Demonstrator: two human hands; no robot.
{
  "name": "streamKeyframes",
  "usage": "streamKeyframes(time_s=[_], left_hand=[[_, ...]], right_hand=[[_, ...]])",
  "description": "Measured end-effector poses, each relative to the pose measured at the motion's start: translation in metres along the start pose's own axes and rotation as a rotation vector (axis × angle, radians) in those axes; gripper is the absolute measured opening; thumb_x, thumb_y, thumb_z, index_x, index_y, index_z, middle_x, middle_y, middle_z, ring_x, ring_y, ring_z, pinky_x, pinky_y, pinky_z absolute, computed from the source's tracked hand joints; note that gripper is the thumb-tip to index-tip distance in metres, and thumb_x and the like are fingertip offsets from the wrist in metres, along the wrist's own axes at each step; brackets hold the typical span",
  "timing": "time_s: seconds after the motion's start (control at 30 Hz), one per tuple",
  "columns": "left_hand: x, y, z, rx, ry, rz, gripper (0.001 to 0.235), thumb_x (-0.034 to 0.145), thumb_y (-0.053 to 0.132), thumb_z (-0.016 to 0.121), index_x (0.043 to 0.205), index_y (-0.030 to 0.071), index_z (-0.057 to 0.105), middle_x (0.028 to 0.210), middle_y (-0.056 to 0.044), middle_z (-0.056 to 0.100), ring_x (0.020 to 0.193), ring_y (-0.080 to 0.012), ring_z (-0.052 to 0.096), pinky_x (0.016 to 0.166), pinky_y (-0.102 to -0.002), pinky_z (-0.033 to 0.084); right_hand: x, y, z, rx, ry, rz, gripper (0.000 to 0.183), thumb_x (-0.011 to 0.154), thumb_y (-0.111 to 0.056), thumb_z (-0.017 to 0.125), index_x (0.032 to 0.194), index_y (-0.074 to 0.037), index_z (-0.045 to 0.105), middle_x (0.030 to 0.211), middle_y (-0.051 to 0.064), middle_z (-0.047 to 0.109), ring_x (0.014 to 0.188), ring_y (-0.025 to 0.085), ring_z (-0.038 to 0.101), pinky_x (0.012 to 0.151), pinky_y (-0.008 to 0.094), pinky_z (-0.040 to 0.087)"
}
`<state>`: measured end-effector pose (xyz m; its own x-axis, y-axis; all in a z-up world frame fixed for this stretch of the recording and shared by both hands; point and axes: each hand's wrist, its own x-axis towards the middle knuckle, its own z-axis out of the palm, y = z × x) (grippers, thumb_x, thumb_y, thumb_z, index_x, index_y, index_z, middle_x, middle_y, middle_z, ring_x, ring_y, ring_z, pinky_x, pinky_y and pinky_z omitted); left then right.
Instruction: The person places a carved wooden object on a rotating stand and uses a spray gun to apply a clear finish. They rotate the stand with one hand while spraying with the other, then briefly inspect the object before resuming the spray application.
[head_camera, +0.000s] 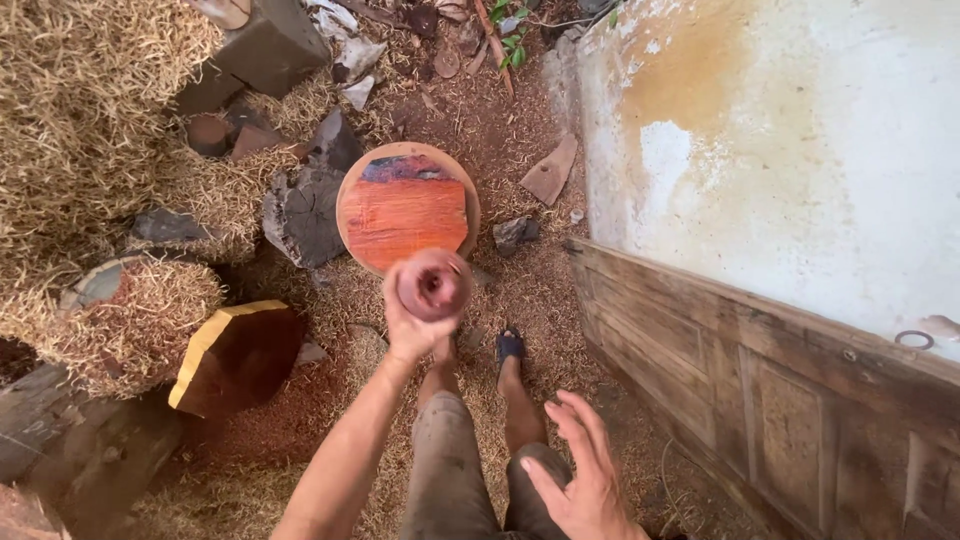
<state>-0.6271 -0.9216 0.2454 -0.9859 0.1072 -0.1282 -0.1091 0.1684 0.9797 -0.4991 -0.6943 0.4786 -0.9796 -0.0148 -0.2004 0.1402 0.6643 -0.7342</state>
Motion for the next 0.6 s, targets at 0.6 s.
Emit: streamKeyframes(time_s=[0.6], left_hand=[[0.068,-0.038,-0.009,0.143,0.317,-0.019,0.123,0.062,0.026,0.098,0.157,0.006,0.022,0.150,-0.021,0.044,0.138,-0.0329,0.049,0.118,-0.044,0.043]], right_hand=[[-0.104,0.168,0.059,0.349,-0.224,0.811,0.068,0.084,-0.026,0.078,0.147,-0.019,0.053,0.145,0.010,0.054,0.120,0.025,0.067,0.092,0.039,0.062]])
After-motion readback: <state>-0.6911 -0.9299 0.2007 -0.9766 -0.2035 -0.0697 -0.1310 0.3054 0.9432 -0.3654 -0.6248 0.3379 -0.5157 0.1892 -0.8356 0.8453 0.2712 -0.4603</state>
